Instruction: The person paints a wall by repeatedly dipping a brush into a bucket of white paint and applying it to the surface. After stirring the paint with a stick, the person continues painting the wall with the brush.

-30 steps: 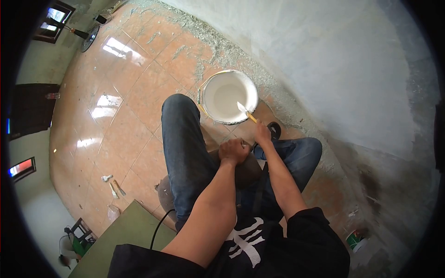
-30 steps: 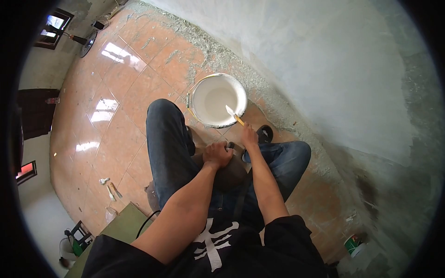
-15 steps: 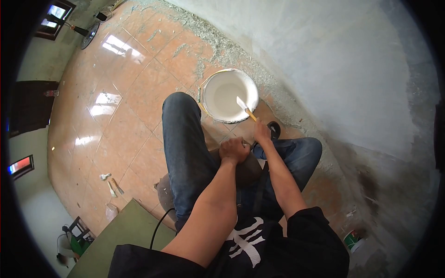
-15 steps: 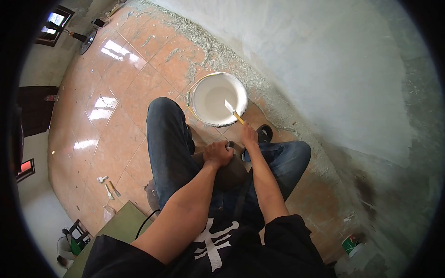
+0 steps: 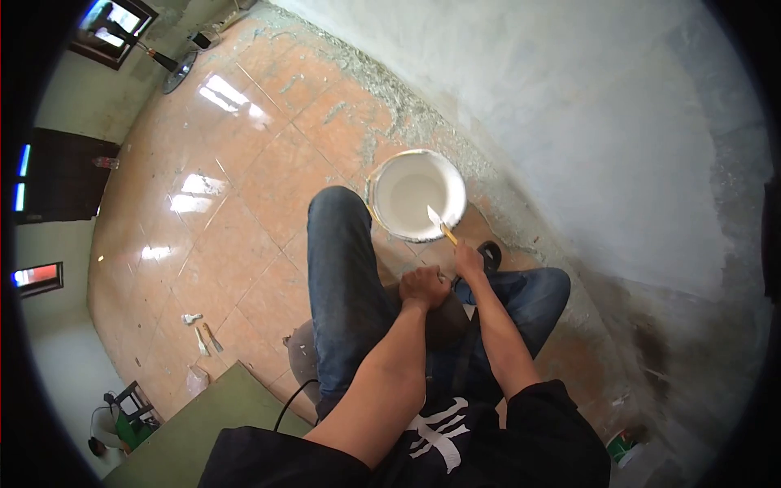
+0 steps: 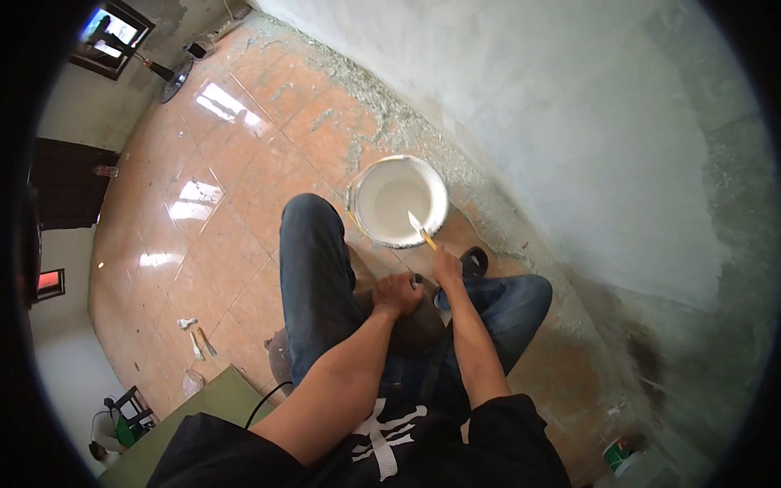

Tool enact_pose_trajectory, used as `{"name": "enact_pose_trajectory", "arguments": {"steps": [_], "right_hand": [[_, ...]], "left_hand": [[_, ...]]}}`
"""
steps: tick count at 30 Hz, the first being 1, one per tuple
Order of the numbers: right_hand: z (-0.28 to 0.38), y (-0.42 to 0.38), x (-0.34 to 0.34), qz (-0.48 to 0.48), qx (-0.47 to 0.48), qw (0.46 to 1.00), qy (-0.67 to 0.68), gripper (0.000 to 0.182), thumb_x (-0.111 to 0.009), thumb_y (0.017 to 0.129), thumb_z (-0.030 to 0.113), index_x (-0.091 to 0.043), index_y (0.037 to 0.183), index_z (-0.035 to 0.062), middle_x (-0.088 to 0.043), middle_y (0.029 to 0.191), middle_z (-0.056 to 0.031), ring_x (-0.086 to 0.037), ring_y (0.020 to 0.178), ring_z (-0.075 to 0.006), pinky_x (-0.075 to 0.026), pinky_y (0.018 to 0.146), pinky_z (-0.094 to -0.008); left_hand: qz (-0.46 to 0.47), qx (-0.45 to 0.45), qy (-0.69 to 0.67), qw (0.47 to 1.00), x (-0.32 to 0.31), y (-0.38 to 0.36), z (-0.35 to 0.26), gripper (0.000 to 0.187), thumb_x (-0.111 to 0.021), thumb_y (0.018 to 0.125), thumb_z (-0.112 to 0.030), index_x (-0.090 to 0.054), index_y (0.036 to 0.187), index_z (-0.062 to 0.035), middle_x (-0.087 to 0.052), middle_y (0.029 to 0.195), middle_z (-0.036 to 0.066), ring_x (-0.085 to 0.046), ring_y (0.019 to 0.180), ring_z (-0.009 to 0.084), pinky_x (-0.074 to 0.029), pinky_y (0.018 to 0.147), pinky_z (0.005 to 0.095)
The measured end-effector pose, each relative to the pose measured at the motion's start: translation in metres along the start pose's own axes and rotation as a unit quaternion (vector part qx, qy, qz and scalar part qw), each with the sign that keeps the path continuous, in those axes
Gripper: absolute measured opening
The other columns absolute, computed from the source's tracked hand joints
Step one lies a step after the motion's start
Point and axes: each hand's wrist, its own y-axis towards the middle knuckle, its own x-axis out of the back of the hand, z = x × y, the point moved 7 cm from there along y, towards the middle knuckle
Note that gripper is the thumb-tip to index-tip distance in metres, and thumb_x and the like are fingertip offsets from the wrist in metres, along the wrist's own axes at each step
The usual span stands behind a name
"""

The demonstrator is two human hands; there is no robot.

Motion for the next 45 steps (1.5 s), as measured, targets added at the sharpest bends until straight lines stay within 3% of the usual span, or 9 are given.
{"name": "enact_pose_trajectory", "arguments": {"steps": [7,9,15,17,21,28,30,40,45], "right_hand": [[0.004,0.002,0.003,-0.033,0.016,0.999,0.015,0.025,-0.044,0.092,0.029,-0.05,0.097,0.0048,-0.063,0.085,-0.0219,-0.061,0.082,-0.0417,-0.048,0.069,-0.0529],[-0.014,0.009,-0.023,0.016,-0.012,1.0,-0.005,0.025,-0.045,0.092,0.029,-0.05,0.098,0.0049,-0.064,0.086,-0.0216,-0.062,0.083,-0.0413,-0.048,0.07,-0.0531],[0.005,0.003,0.005,-0.036,0.004,0.999,0.024,0.026,-0.046,0.091,0.029,-0.051,0.098,0.0046,-0.063,0.09,-0.0219,-0.061,0.087,-0.0409,-0.048,0.073,-0.0515],[0.004,0.002,0.003,-0.007,-0.015,1.0,0.026,0.026,-0.047,0.091,0.029,-0.051,0.097,0.0047,-0.063,0.091,-0.0212,-0.061,0.089,-0.0405,-0.048,0.074,-0.0513],[-0.009,0.008,-0.016,0.017,-0.016,1.0,0.001,0.027,-0.046,0.091,0.031,-0.052,0.096,0.0046,-0.064,0.089,-0.0205,-0.062,0.087,-0.0393,-0.048,0.074,-0.0511],[0.015,0.003,0.009,-0.012,0.013,1.0,0.011,0.026,-0.047,0.091,0.029,-0.054,0.096,0.0049,-0.064,0.089,-0.0199,-0.062,0.087,-0.0386,-0.048,0.074,-0.0492],[0.007,0.003,-0.002,0.006,0.003,1.0,-0.009,0.026,-0.047,0.091,0.029,-0.054,0.096,0.0045,-0.064,0.088,-0.0196,-0.061,0.087,-0.0391,-0.048,0.074,-0.0494],[0.022,-0.002,0.03,-0.037,0.005,0.997,0.066,0.029,-0.048,0.09,0.033,-0.055,0.097,0.0052,-0.063,0.093,-0.0197,-0.061,0.089,-0.0394,-0.048,0.076,-0.0489],[0.002,0.0,-0.007,0.038,-0.002,0.999,-0.004,0.031,-0.046,0.091,0.035,-0.056,0.095,0.0055,-0.064,0.093,-0.0185,-0.061,0.09,-0.0396,-0.047,0.076,-0.0496]], "left_hand": [[-0.001,-0.013,-0.008,1.0,-0.003,-0.001,0.001,0.031,-0.055,0.073,-0.038,-0.068,0.088,-0.013,-0.066,0.09,0.016,-0.063,0.089,0.0336,-0.049,0.082,0.0431],[-0.015,-0.017,-0.007,1.0,0.0,-0.001,0.0,0.031,-0.055,0.073,-0.038,-0.068,0.087,-0.013,-0.067,0.089,0.016,-0.064,0.088,0.0337,-0.049,0.082,0.0431],[0.011,-0.018,-0.003,1.0,-0.004,-0.003,0.001,0.036,-0.055,0.076,-0.04,-0.067,0.094,-0.0108,-0.066,0.095,0.017,-0.064,0.093,0.0329,-0.049,0.083,0.0432],[-0.015,-0.024,-0.012,1.0,-0.004,-0.002,0.002,0.033,-0.052,0.074,-0.039,-0.068,0.085,-0.0123,-0.067,0.087,0.016,-0.064,0.087,0.034,-0.05,0.08,0.0433],[0.034,-0.018,0.0,0.999,-0.009,0.002,0.003,0.037,-0.047,0.076,-0.039,-0.066,0.096,-0.0133,-0.065,0.1,0.017,-0.061,0.097,0.0332,-0.046,0.087,0.0445],[0.024,-0.025,0.015,0.999,-0.006,0.0,0.003,0.038,-0.046,0.077,-0.042,-0.066,0.093,-0.0136,-0.065,0.1,0.015,-0.062,0.096,0.0317,-0.046,0.086,0.0434],[0.062,-0.026,0.016,0.998,-0.007,0.0,0.002,0.043,-0.049,0.077,-0.043,-0.065,0.103,-0.0118,-0.064,0.106,0.016,-0.061,0.101,0.0313,-0.046,0.089,0.0441],[0.034,-0.031,0.019,0.999,-0.012,0.004,0.007,0.042,-0.047,0.077,-0.046,-0.066,0.095,-0.0138,-0.065,0.1,0.014,-0.062,0.098,0.0299,-0.047,0.086,0.043],[0.068,-0.029,0.028,0.997,-0.006,-0.001,0.002,0.046,-0.046,0.078,-0.045,-0.065,0.105,-0.0127,-0.063,0.109,0.014,-0.06,0.103,0.0304,-0.045,0.09,0.0433]]}}
